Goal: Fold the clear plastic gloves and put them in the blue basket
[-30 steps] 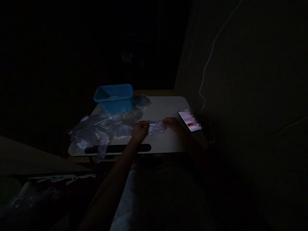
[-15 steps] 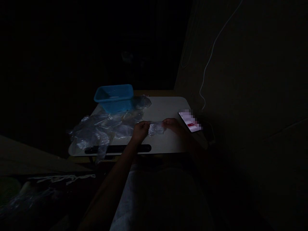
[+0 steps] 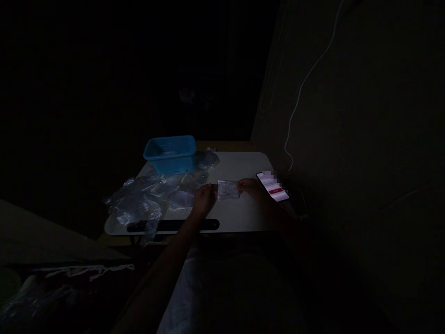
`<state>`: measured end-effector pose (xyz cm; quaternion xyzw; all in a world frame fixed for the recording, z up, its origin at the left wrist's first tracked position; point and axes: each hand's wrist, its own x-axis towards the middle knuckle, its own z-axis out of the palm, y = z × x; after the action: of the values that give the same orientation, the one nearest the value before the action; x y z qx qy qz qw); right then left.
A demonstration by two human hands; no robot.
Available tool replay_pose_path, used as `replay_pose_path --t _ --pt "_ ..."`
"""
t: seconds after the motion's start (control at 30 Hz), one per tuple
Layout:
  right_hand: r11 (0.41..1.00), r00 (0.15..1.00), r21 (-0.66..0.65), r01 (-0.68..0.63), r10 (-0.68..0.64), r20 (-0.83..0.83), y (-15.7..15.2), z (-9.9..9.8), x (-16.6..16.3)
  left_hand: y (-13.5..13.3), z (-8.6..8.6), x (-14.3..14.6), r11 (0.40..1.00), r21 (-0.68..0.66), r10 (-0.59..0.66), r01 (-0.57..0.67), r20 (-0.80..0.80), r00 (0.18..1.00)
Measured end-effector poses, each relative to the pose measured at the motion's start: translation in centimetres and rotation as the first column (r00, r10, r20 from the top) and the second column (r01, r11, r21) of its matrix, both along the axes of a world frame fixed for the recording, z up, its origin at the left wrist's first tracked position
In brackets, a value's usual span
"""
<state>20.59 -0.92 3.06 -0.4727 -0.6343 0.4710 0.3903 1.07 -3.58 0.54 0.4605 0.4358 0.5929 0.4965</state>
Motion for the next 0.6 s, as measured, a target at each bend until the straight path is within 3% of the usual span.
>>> replay_pose_path --t 0.1,0.3,0.47,0.6 --pt "0.999 0.999 0.026 0.029 -0.03 0.016 0.9 1.4 0.2 0.1 1.3 -0.2 1.0 0.002 0.022 -0.022 0.054 0.998" --pt "0.995 0.997 0.047 0.082 -0.082 -0.001 3.4 5.1 -0.8 2.3 5.6 -3.3 0.961 0.236 0.207 -0.142 -0.278 0.938" --pt "0.993 0.99 -0.07 0.091 -0.098 -0.105 5.2 7.0 -3.0 4.8 8.6 -9.6 0.872 0.385 0.467 -0.302 -0.469 0.749" --pt "0.993 0.981 -0.116 0.037 -0.059 -0.186 6.7 8.4 -5.6 6.2 9.5 -14.9 0.791 0.404 0.612 -0.46 -0.541 0.577"
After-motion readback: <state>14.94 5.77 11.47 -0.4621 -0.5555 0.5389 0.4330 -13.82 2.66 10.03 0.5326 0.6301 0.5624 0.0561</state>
